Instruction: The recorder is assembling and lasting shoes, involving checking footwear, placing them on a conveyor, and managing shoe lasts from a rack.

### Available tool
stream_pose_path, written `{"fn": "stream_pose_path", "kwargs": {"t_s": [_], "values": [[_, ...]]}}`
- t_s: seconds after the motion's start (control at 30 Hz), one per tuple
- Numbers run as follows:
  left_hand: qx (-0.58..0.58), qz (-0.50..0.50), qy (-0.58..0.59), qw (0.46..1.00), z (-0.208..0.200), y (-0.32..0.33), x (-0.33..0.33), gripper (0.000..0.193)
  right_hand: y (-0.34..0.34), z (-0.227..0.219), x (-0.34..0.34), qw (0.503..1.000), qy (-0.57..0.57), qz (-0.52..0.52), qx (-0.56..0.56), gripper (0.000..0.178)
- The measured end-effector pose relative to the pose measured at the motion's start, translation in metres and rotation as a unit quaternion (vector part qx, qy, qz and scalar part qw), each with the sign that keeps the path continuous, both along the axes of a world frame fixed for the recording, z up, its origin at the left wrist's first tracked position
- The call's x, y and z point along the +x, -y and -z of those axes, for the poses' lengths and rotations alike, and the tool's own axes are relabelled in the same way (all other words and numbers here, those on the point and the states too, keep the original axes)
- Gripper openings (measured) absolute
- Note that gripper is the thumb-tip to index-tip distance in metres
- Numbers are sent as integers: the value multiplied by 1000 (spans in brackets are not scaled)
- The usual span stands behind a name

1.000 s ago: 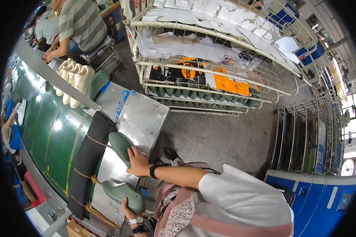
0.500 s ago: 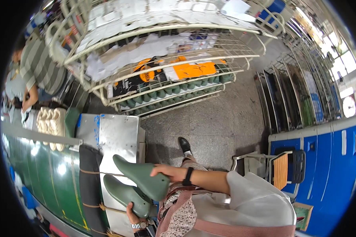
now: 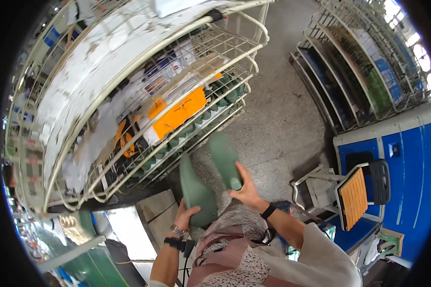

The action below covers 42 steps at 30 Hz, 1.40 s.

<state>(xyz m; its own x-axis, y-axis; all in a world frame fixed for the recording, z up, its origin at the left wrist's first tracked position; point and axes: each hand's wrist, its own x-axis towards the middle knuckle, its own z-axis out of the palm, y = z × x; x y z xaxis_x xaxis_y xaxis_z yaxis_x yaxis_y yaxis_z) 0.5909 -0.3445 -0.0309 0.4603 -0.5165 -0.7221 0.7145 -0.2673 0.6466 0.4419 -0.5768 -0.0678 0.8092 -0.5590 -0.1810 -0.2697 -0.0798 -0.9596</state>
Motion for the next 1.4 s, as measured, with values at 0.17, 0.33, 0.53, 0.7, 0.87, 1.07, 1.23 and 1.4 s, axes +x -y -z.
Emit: {"fn": "stream_pose_path", "kwargs": {"t_s": [0.17,0.33,0.53,0.7,0.87,1.07,1.23,1.4], "values": [[22,111,20,993,71,150,58,71,141,49,51,977,-122,80,-154,109],[53,124,108,985,124,244,104,63,239,59,115,963,-142,48,-222,110],[76,127,156,977,162,308,144,55,310,87,214,953,-162,-16,-257,107],[84,22,192,978,181,345,145,60,332,122,229,966,-33,-21,-254,106],[38,-112,107,987,171,389,155,67,318,135,216,978,9,98,-185,107],[16,-162,107,981,187,395,159,68,321,129,202,904,4,204,377,81],[42,-167,97,980,199,391,168,67,317,144,212,922,32,254,290,65],[-21,-165,-19,986,188,385,148,65,335,146,200,895,73,280,338,63]]}}
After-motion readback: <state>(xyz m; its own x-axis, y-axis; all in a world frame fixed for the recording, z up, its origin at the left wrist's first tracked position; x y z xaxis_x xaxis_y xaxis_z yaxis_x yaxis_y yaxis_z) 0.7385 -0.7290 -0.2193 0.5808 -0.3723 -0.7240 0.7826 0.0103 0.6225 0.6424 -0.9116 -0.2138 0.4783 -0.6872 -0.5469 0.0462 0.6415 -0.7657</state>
